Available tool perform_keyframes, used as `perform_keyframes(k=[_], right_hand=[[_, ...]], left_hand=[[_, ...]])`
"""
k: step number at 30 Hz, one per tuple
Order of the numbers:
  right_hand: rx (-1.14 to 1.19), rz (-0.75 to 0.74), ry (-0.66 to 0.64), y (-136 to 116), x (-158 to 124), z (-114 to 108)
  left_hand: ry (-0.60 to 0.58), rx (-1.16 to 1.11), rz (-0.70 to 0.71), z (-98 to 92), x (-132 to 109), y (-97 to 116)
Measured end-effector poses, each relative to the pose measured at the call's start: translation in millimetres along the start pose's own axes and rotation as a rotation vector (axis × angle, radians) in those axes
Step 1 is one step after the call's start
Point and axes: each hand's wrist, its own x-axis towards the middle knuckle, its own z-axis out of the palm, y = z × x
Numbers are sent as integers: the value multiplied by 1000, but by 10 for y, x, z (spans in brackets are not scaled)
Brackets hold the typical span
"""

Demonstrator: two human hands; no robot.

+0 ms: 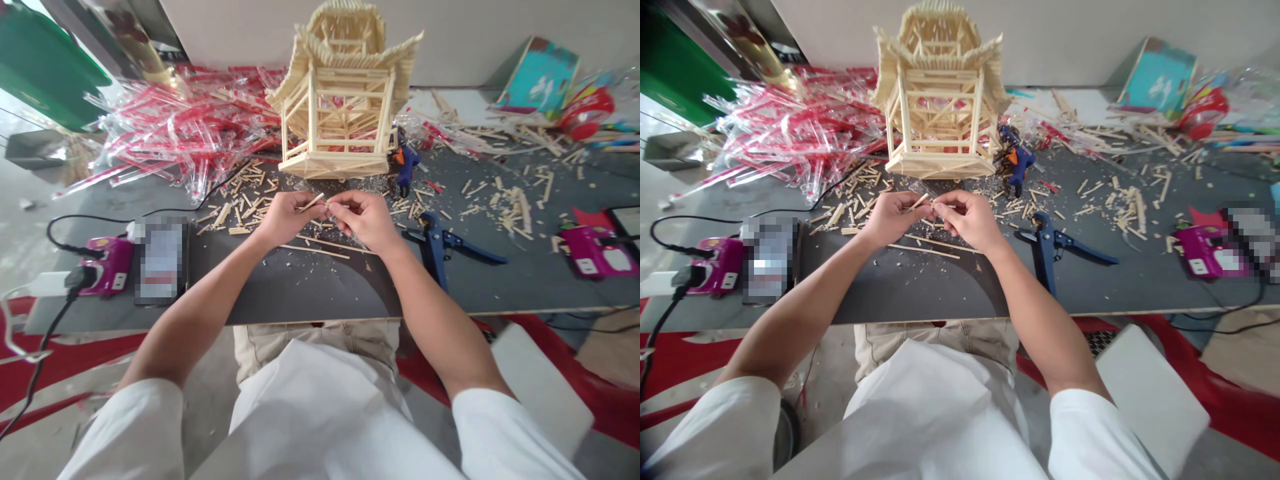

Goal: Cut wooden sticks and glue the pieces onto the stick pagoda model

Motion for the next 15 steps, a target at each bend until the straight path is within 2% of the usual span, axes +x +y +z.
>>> perform_keyframes(k=[8, 15], right_hand=[[44, 16, 2, -8, -2, 0], [54, 27, 0, 10, -1, -3]], left_hand=[[-58, -25, -26, -29, 0, 71], [-62, -10, 0, -26, -6, 66]])
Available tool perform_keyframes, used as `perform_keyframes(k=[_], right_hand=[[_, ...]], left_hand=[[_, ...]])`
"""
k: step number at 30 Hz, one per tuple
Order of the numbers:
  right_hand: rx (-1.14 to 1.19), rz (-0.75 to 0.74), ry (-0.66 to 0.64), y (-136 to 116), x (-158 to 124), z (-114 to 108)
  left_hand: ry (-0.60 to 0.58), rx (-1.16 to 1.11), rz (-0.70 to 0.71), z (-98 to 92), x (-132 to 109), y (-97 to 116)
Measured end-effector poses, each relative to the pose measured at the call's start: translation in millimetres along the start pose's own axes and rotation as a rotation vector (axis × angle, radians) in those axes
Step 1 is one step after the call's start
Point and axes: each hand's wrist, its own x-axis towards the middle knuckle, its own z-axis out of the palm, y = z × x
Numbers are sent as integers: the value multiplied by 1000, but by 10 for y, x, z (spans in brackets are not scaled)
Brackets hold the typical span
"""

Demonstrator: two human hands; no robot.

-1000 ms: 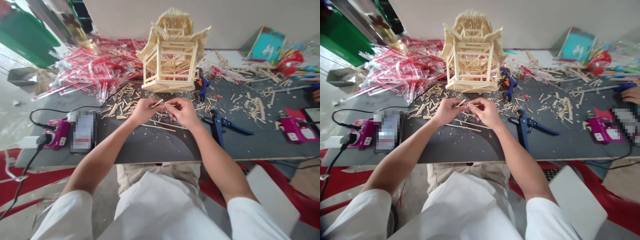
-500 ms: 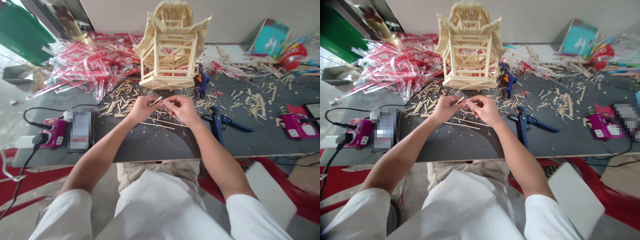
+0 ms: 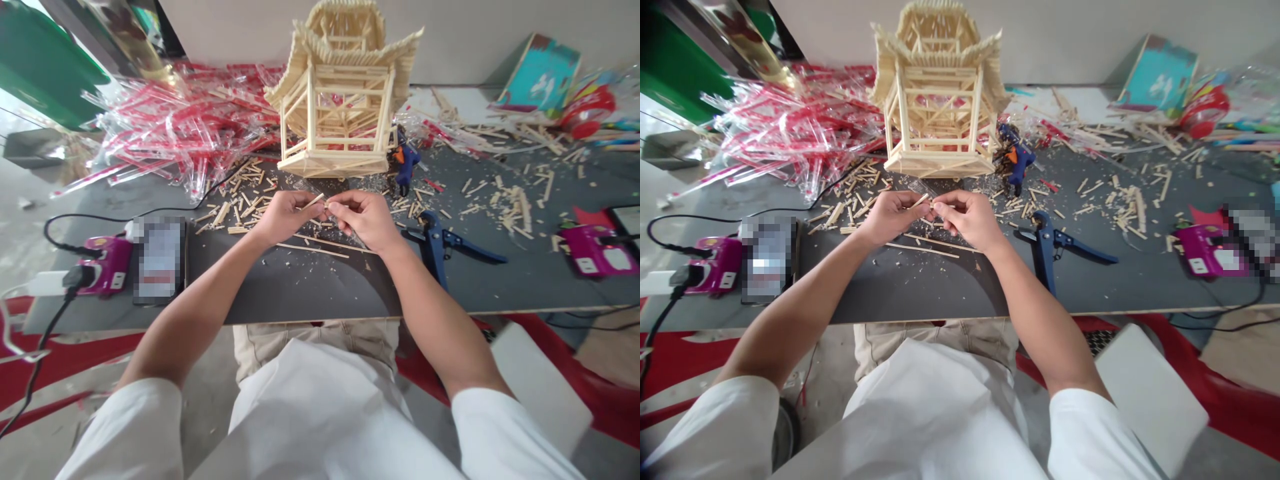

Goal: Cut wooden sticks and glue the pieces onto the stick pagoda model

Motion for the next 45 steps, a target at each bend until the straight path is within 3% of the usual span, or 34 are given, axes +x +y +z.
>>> perform_keyframes(k=[18, 37, 42, 45], right_hand=[[13, 51, 23, 0, 15, 11], [-151, 49, 2, -34, -11, -8], [-544, 23, 58, -436, -231, -158], [-833, 30, 216, -663, -582, -426]], left_hand=[[1, 43, 10, -3, 0, 44], [123, 194, 5, 18, -31, 7], [155, 193, 32, -3, -33, -2], [169, 185, 24, -4, -31, -16]])
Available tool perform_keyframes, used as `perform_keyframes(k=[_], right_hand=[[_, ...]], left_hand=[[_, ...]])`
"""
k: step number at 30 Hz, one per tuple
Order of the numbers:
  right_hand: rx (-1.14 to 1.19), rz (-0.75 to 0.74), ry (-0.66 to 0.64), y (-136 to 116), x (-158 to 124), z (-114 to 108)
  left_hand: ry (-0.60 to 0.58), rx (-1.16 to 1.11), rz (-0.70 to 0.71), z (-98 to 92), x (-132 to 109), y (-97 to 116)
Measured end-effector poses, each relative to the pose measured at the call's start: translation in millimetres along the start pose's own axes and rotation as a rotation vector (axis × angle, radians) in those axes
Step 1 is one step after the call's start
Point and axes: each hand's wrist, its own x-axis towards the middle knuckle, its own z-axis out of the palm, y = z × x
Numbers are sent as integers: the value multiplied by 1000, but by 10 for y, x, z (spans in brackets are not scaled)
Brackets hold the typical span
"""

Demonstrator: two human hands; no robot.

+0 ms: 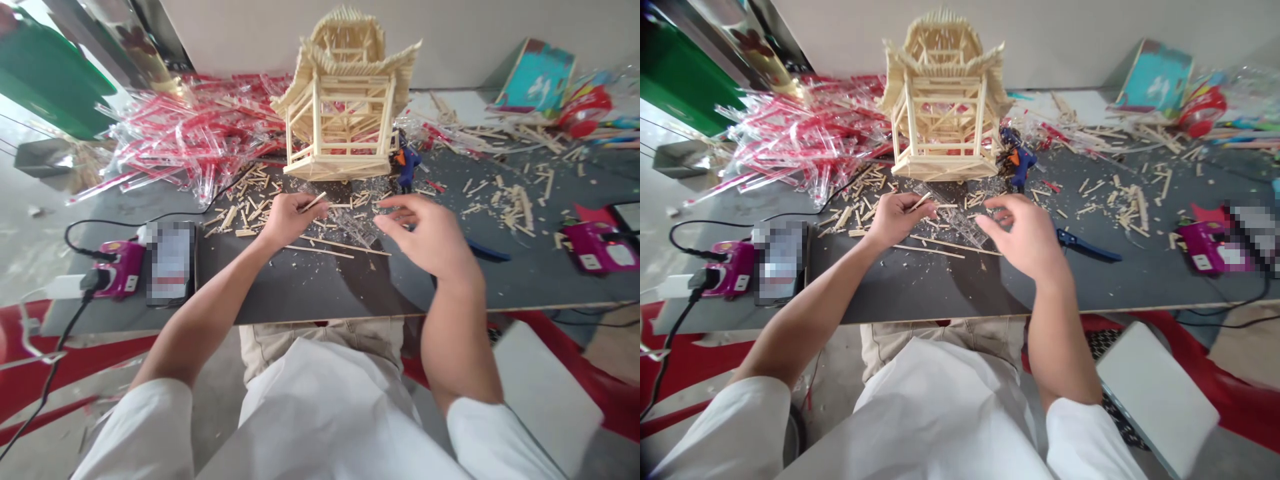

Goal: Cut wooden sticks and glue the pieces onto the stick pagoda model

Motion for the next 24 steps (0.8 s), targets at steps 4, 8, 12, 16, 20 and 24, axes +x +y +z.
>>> perform_keyframes(k=[4, 8, 12, 16, 20, 24], right_hand=[[-448, 128, 60, 505, -438, -370], [-685, 378, -64, 1037, -761, -455], [-784, 316, -72, 1197, -905, -446], [-906, 265, -82, 1106, -940, -459], [-879, 299, -67, 914, -954, -498], [-473, 477, -54, 639, -1001, -507]], left_hand=[[6, -5, 11, 12, -4, 19], [1, 7, 39, 29, -16, 46], [3, 20, 49, 43, -24, 40], [15, -2, 26, 50, -28, 38], [33, -23, 23, 64, -38, 42], [51, -24, 35, 89, -54, 56]])
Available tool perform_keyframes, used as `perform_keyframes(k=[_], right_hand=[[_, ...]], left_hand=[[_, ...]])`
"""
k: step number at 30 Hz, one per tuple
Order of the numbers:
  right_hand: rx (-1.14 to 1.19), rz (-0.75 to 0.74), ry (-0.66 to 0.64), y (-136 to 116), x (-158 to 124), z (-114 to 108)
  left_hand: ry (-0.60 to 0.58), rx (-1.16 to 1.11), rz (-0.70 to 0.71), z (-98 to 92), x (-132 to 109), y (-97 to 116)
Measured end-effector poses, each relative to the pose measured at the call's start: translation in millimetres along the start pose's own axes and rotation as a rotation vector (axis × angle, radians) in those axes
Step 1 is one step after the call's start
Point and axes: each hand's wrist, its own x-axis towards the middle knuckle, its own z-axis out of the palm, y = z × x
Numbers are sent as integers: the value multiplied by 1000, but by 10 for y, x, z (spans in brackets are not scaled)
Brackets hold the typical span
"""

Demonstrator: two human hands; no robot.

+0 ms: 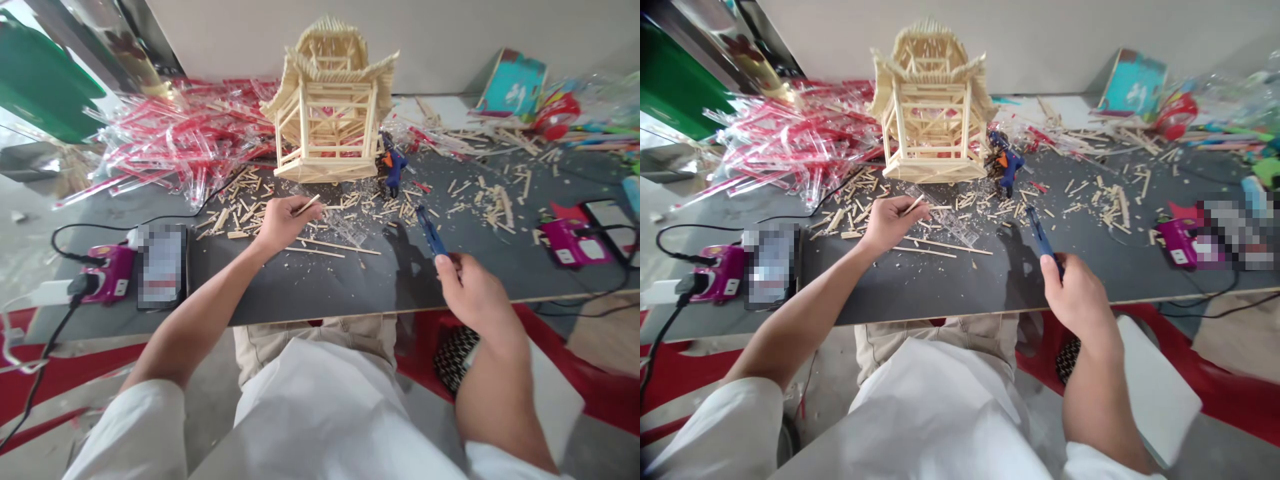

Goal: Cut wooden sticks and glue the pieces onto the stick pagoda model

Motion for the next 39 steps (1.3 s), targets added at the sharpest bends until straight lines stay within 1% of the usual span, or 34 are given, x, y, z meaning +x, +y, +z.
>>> perform_keyframes(k=[2, 4, 6, 8, 12, 17, 24, 29, 34, 39], right_hand=[[257, 42, -89, -136, -106, -14], [495, 19, -199, -301, -205, 19], [670, -17, -317, -483, -279, 88], [740, -47, -384, -664, -319, 165], [780, -92, -437, -952, -344, 253], [825, -105, -444, -1120, -359, 274], [845, -112, -448, -1229, -337, 313], [853, -109, -415, -1298, -341, 314], [878, -146, -368, -1349, -354, 385], [921, -143, -327, -1384, -357, 456]], left_hand=[[6, -3, 2, 9, -10, 29], [20, -7, 1, 16, -23, 72], [49, -4, -1, 23, -40, 120], [71, -4, -3, 35, -62, 159], [97, -27, 8, 74, -98, 185], [143, 18, 12, 93, -107, 183], [133, 68, 37, 90, -126, 211], [140, 121, 93, 117, -146, 196], [162, 179, 167, 157, -166, 181], [163, 180, 148, 158, -162, 160]])
